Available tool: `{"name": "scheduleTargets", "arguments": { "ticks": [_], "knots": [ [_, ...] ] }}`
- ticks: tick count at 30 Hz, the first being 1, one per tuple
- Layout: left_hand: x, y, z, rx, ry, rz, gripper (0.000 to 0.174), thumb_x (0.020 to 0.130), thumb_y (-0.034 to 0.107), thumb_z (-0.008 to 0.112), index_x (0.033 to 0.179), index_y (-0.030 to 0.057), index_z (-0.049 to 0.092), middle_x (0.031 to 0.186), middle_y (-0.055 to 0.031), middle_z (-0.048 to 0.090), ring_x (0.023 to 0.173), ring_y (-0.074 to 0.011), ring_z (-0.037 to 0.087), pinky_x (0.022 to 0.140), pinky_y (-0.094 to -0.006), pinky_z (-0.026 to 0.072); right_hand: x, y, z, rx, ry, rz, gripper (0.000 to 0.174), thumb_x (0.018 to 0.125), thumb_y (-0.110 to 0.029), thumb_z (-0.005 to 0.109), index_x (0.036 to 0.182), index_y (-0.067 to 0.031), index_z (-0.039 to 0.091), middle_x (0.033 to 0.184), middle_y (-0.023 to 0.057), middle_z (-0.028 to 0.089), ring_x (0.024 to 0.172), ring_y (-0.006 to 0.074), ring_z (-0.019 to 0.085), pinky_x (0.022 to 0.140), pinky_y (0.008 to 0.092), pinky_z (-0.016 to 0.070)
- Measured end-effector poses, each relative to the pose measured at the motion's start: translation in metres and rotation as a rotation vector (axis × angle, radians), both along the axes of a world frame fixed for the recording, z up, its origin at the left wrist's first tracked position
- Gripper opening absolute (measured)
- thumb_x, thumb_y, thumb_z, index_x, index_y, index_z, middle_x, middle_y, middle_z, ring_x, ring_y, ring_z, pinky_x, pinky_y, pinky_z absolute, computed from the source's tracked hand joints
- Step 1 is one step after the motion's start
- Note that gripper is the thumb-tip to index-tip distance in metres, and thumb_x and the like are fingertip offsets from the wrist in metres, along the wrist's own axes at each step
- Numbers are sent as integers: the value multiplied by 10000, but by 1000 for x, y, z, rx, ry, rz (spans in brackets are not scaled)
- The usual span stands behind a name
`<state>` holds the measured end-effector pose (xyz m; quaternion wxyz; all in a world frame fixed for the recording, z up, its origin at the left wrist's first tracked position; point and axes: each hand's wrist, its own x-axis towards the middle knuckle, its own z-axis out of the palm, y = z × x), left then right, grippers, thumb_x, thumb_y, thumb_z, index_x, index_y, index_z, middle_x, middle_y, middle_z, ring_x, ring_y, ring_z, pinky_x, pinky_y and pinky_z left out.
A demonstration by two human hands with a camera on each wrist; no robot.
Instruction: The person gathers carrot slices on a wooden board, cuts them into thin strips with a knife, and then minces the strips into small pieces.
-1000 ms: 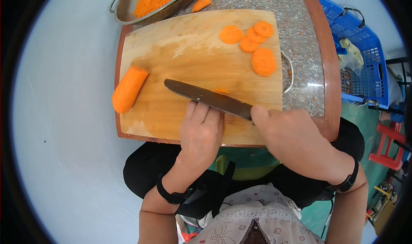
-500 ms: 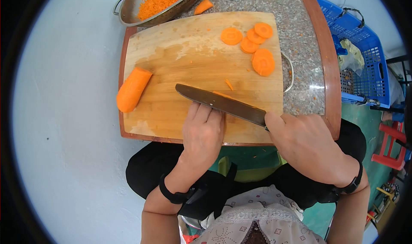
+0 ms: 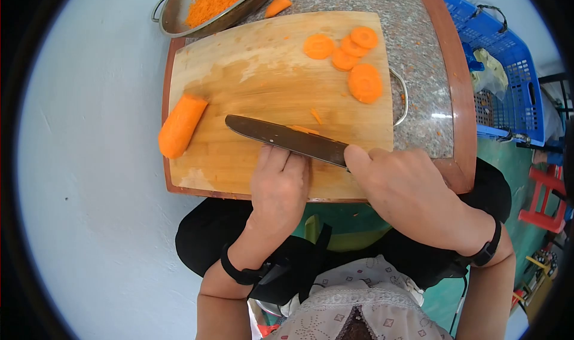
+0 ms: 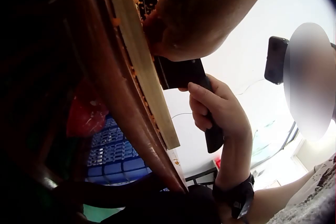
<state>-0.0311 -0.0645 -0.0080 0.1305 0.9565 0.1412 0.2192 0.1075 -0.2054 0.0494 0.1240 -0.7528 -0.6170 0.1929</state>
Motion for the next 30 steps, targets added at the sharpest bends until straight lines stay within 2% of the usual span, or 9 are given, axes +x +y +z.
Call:
{"name": "scheduleTargets", "arguments": {
  "ticks": [4,7,19,25,28,30],
  "knots": [
    [2,1,0,31,-13,-33,245,681,-70,648,925,-64,675,948,-173,623,912,-341,598,775,-378,518,7,-7,4,-3,-15,-50,137,823,-62,577,852,-31,447,616,121,553,565,322,598,498,409,457],
    [1,-2,1,-20,7,20,198,710,-84,673,904,-41,680,931,-165,640,924,-369,604,790,-406,506,7,-14,9,-4,-19,-37,148,831,-79,589,831,-37,448,613,120,544,550,325,585,485,414,448],
    [-1,0,0,-29,-9,-13,219,678,-96,664,892,-50,673,931,-186,634,920,-380,600,802,-422,504,4,-14,16,-50,47,-5,126,816,-34,563,855,-25,444,586,116,539,530,316,581,477,417,445],
    [1,-2,4,-35,-10,15,219,682,-92,667,894,-40,681,934,-161,641,906,-362,605,783,-408,506,-6,7,0,56,55,-3,152,795,-33,574,875,-20,445,587,136,557,568,324,617,494,395,474],
    [-1,-3,-4,6,-16,30,213,690,-92,665,895,-40,683,935,-151,645,902,-360,606,776,-405,506,-4,6,-4,101,-28,8,133,793,-36,585,833,-4,462,553,116,562,540,287,653,479,361,510],
    [0,-4,-2,-11,-15,31,206,693,-92,664,893,-41,681,930,-156,642,896,-361,605,775,-409,505,0,0,-4,115,-2,-11,128,796,-36,581,829,-4,461,545,118,555,526,294,642,474,366,503]
  ]
}}
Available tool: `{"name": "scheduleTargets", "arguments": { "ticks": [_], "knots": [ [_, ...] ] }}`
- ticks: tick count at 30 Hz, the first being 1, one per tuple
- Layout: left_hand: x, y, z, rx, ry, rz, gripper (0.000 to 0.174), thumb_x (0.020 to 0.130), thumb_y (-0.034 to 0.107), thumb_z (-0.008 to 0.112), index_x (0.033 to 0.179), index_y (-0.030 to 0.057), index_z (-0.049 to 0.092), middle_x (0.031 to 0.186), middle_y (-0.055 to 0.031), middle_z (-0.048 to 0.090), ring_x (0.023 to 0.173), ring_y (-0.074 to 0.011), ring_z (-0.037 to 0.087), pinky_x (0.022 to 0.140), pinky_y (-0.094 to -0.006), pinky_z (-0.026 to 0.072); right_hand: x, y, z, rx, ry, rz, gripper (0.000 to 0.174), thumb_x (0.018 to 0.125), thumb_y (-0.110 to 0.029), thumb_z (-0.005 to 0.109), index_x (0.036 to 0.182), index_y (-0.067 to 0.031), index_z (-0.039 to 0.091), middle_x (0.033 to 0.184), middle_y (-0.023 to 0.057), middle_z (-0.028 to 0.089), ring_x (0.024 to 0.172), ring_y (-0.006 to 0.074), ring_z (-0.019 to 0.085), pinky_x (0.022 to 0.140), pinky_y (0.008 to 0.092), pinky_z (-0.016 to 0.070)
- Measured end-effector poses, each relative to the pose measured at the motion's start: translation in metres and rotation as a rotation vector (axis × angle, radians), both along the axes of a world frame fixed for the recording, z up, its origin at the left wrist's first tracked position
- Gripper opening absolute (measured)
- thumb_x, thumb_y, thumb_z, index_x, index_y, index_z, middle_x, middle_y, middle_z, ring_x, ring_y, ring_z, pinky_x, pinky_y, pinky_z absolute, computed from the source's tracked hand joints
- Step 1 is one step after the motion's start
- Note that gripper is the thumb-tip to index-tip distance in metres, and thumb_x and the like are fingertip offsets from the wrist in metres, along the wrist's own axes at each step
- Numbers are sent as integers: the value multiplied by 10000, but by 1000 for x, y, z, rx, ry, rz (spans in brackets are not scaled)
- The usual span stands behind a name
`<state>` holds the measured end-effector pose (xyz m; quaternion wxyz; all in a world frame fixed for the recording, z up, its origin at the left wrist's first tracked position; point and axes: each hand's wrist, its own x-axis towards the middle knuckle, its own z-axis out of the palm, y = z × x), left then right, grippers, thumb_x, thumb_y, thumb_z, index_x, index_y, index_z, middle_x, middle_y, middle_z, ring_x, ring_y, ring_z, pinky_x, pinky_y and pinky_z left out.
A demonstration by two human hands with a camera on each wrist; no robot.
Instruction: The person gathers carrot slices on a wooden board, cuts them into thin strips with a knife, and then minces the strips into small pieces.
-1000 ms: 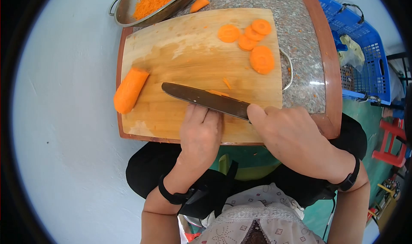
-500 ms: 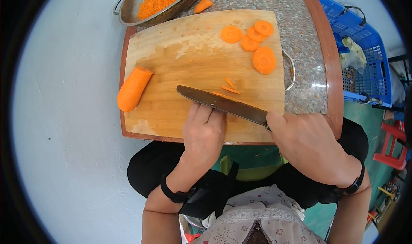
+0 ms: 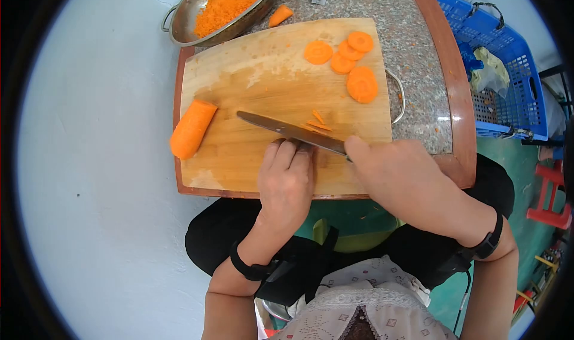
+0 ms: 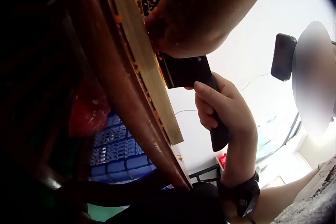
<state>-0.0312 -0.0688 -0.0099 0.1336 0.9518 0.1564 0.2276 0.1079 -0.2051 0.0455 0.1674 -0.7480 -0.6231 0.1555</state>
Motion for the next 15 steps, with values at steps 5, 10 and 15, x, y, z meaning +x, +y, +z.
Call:
{"name": "scheduleTargets", "arguments": {
  "ticks": [5,10,15],
  "knots": [
    [-2,0,2,3,10,-4,196,693,-92,662,884,-49,677,917,-170,636,891,-364,603,778,-418,505,0,-14,9,-96,63,7,125,866,-88,560,867,-26,450,613,133,556,564,331,596,505,429,445],
    [-1,2,3,-8,27,-30,207,680,-97,657,881,-52,674,913,-177,633,901,-376,599,783,-422,504,2,-16,16,-165,40,18,112,845,-66,554,863,-35,448,622,124,561,565,335,594,509,432,440],
    [-1,3,3,29,26,-43,208,673,-94,645,875,-57,679,909,-175,623,875,-360,594,750,-406,510,3,-5,18,-192,66,15,117,821,-50,557,860,-28,449,620,126,569,580,318,620,509,408,468]
  ]
}}
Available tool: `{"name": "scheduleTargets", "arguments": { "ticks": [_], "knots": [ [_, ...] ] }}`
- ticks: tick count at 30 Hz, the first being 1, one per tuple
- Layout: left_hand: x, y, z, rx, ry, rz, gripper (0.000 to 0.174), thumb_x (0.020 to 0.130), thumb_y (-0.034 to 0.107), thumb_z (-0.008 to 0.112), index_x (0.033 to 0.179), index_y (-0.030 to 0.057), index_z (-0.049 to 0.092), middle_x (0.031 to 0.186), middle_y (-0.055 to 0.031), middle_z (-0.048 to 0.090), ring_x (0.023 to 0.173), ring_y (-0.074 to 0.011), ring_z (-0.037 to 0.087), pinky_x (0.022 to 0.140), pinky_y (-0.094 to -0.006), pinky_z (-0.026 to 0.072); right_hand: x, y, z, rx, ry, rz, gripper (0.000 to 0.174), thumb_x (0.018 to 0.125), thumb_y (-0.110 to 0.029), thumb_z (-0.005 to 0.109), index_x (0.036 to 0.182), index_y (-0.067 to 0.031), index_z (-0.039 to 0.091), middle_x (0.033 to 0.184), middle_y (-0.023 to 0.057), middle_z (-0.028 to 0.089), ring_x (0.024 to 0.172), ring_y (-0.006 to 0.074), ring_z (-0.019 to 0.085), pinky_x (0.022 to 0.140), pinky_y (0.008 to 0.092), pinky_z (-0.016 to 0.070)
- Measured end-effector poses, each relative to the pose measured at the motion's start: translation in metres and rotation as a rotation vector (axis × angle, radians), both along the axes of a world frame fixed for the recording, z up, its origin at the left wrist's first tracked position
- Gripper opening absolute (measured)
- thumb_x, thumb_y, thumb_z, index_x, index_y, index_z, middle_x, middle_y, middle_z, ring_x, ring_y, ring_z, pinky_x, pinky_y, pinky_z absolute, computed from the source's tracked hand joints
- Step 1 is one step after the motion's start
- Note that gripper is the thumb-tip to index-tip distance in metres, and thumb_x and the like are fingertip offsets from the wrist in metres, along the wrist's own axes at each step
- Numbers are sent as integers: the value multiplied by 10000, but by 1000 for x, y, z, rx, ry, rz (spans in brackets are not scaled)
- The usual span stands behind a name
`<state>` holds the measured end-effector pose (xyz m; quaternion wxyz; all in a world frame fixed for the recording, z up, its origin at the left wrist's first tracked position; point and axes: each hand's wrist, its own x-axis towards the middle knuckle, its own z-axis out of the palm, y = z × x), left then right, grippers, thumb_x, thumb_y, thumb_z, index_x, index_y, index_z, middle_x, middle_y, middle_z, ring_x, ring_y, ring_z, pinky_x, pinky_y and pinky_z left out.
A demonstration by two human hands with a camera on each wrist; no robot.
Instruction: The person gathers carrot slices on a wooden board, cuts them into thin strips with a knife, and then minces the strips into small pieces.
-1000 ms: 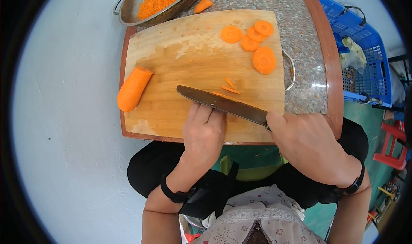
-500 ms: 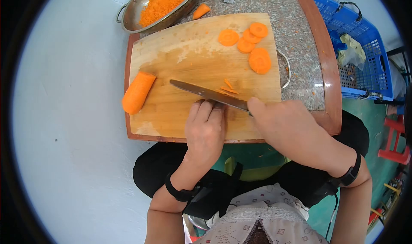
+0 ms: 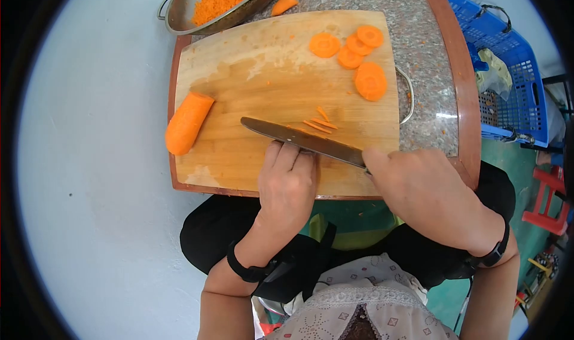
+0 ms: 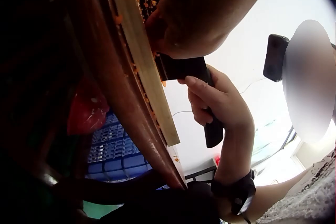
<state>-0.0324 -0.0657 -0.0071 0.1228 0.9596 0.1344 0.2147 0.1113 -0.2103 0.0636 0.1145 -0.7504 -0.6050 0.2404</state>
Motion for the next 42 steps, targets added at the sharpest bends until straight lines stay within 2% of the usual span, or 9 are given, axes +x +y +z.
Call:
{"name": "scheduleTargets", "arguments": {
  "ticks": [4,10,13,19,22,28,31,37,42],
  "knots": [
    [-1,0,1,-31,5,-4,222,680,-84,642,897,-61,683,930,-171,626,881,-349,598,752,-397,518,-13,13,-17,186,-29,-16,148,805,-57,586,859,-25,452,598,128,569,590,309,638,512,405,488],
    [-4,-2,-3,-3,-46,-11,257,668,-78,638,921,-55,681,908,-169,619,880,-344,595,744,-395,516,-2,4,-19,153,-14,-29,139,793,-46,588,847,-17,464,547,128,562,531,307,637,485,380,499],
    [-7,1,-3,11,-5,-33,274,643,-79,624,910,-54,679,890,-166,609,864,-338,590,735,-389,515,-5,-5,-16,144,42,-28,180,872,-131,606,867,-42,449,587,138,551,557,343,595,510,427,454],
    [-6,0,-2,37,16,-45,270,631,-73,615,893,-52,677,886,-162,605,855,-334,585,730,-383,512,-5,-9,-1,10,-10,-3,132,830,-61,570,857,-35,443,615,129,542,572,335,590,513,418,448],
    [-5,1,-3,-4,1,-32,273,634,-69,612,898,-53,677,893,-164,609,864,-334,583,740,-384,513,-2,-11,-3,94,-61,49,142,787,-38,581,838,-19,450,543,109,550,495,276,622,449,350,482],
    [-8,2,4,-16,73,-45,269,643,-71,623,905,-52,678,922,-164,617,870,-335,591,748,-379,521,-2,-1,-3,50,-71,65,152,788,-46,586,851,-21,450,533,89,551,501,256,634,463,340,496],
    [-7,2,2,-34,46,-14,251,651,-65,630,898,-53,677,924,-161,619,876,-334,596,744,-374,523,-12,9,-11,-7,18,-15,135,822,-54,569,880,-26,450,623,127,563,567,329,611,517,421,466],
    [-5,2,-1,23,-3,-34,251,650,-63,631,895,-52,680,923,-165,615,880,-336,600,747,-377,523,-1,1,-11,-11,34,-108,171,871,-123,604,885,-49,451,595,123,562,571,339,602,511,429,461],
    [-9,2,0,20,44,-38,277,633,-58,624,904,-54,683,925,-164,616,884,-336,595,748,-375,522,-2,-9,-7,30,-3,-24,181,868,-132,612,880,-51,451,616,121,545,570,342,582,504,429,440]
  ]
}}
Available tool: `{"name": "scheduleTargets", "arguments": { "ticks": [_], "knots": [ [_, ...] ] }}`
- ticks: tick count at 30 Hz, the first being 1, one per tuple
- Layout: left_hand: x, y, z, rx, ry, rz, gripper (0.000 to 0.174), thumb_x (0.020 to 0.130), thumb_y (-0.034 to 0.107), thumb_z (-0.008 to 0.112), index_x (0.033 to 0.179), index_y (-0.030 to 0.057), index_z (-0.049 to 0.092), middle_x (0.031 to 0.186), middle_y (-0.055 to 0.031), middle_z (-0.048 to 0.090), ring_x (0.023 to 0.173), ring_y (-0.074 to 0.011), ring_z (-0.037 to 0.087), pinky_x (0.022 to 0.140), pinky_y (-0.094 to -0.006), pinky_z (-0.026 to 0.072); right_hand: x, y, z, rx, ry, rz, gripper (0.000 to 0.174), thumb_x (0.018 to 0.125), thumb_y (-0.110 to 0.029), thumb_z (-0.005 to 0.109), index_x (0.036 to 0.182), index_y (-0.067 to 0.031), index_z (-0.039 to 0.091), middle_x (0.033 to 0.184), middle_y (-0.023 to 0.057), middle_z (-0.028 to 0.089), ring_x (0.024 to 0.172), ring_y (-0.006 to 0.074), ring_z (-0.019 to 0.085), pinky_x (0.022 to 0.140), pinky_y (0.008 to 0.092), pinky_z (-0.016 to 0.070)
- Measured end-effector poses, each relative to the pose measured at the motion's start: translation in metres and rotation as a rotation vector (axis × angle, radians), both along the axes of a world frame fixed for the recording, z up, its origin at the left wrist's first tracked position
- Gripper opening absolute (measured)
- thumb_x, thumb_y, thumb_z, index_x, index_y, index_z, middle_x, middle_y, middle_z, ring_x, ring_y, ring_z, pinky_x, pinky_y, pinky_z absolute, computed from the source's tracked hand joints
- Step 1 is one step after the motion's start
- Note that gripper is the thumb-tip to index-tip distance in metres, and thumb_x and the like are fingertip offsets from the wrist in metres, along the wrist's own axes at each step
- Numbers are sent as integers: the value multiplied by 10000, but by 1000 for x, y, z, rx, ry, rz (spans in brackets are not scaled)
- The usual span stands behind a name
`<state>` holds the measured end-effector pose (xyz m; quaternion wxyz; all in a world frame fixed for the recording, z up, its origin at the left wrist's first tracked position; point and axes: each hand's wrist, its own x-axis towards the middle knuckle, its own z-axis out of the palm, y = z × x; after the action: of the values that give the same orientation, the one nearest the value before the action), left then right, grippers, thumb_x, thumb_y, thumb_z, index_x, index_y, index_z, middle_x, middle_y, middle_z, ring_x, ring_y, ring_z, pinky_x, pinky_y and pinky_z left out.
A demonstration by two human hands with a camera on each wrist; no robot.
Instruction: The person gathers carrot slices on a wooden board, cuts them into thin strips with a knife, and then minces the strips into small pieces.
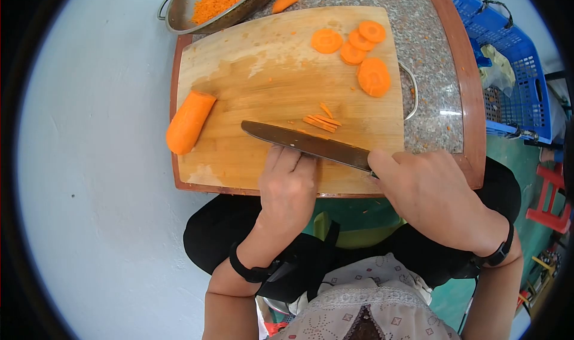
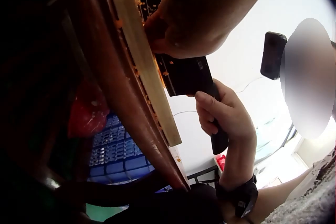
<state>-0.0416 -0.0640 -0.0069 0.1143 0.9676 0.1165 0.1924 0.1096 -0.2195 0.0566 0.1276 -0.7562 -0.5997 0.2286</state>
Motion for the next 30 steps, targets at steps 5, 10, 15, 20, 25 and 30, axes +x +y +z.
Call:
{"name": "scheduleTargets", "arguments": {
  "ticks": [5,10,15,20,25,30],
  "knots": [
    [0,-2,0,-1,13,-11,283,628,-56,615,902,-54,682,922,-163,615,872,-338,592,751,-378,521,2,-1,5,26,-66,70,152,790,-42,583,841,-18,441,561,122,553,521,296,623,459,370,479],
    [-2,0,2,-9,43,-22,284,630,-52,615,907,-53,680,922,-161,615,877,-335,593,748,-377,522,0,8,9,-61,48,45,123,802,-20,538,877,-25,441,618,122,546,571,334,597,504,430,452],
    [2,-2,-2,42,-9,10,289,637,-47,619,919,-55,677,933,-160,617,889,-331,599,751,-375,522,-7,20,-8,34,68,-9,128,851,-74,563,893,-27,451,605,141,576,590,337,620,517,441,471],
    [1,-3,-1,46,-17,13,296,642,-43,620,931,-56,680,939,-161,621,884,-325,604,755,-371,523,3,10,-12,104,-21,-37,138,806,-59,583,863,-21,463,579,120,575,556,305,645,490,382,507],
    [-2,-1,-1,67,27,-3,287,645,-39,619,923,-56,687,923,-160,627,885,-327,607,758,-369,525,0,2,0,27,20,-5,197,870,-156,623,886,-45,461,619,131,562,596,340,597,538,427,450],
    [-2,-2,-2,30,2,2,274,638,-35,618,903,-49,688,913,-162,625,875,-338,608,751,-380,530,-5,-1,3,-24,-16,22,163,862,-120,595,870,-44,452,635,128,544,594,332,584,530,424,443]
  ]
}}
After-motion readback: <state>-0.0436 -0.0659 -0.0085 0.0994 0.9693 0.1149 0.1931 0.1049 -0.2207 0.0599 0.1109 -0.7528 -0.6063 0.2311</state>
